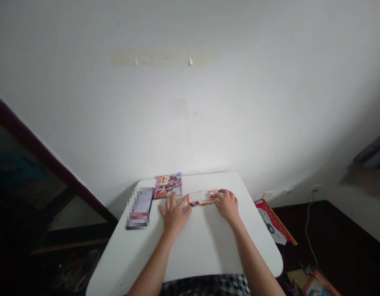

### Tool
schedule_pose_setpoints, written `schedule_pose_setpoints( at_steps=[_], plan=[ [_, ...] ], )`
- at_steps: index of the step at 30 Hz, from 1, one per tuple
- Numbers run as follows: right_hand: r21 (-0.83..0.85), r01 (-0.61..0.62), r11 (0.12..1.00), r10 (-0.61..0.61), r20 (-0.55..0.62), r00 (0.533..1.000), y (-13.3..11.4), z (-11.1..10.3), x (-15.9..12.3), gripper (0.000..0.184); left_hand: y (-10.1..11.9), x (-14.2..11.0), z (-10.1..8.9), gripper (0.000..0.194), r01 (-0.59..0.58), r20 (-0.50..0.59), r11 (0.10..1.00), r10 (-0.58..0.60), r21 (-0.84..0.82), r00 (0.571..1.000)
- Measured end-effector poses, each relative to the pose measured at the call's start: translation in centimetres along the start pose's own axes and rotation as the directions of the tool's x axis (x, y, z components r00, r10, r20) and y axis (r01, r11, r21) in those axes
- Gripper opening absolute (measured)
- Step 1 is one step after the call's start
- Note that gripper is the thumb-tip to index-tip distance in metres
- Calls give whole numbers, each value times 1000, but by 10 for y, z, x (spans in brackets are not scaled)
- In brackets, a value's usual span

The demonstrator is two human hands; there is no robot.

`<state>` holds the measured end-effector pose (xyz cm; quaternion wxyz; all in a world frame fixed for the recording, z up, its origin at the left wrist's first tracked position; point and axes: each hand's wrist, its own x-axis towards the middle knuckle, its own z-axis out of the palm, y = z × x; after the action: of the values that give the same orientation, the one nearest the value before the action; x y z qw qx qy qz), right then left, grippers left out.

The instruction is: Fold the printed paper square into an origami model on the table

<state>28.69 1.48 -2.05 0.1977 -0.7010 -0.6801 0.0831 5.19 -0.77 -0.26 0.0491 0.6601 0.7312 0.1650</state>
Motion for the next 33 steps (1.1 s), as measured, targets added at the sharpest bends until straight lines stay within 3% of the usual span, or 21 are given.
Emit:
schedule_pose_setpoints(
  at_steps=[7, 12, 18, 33],
  plan=[
    [41, -25, 999, 25, 3, 1000, -5, -2, -2, 33, 4, 4, 1, 52, -53, -22, 998, 52, -34, 998],
    [10, -27, 1000, 28, -92, 995, -21, 0, -9, 28, 17, 8, 5, 43, -135, 4, 989, 136, -67, 991],
    [-54, -55, 997, 45, -170, 984, -33, 9, -13, 39, 29, 12, 10, 40, -107, 15, 990, 109, -92, 994],
    [-70, -67, 995, 53, -188, 981, -41, 13, -11, 53, 36, 11, 14, 41, -65, -12, 994, 64, -85, 998]
  ],
)
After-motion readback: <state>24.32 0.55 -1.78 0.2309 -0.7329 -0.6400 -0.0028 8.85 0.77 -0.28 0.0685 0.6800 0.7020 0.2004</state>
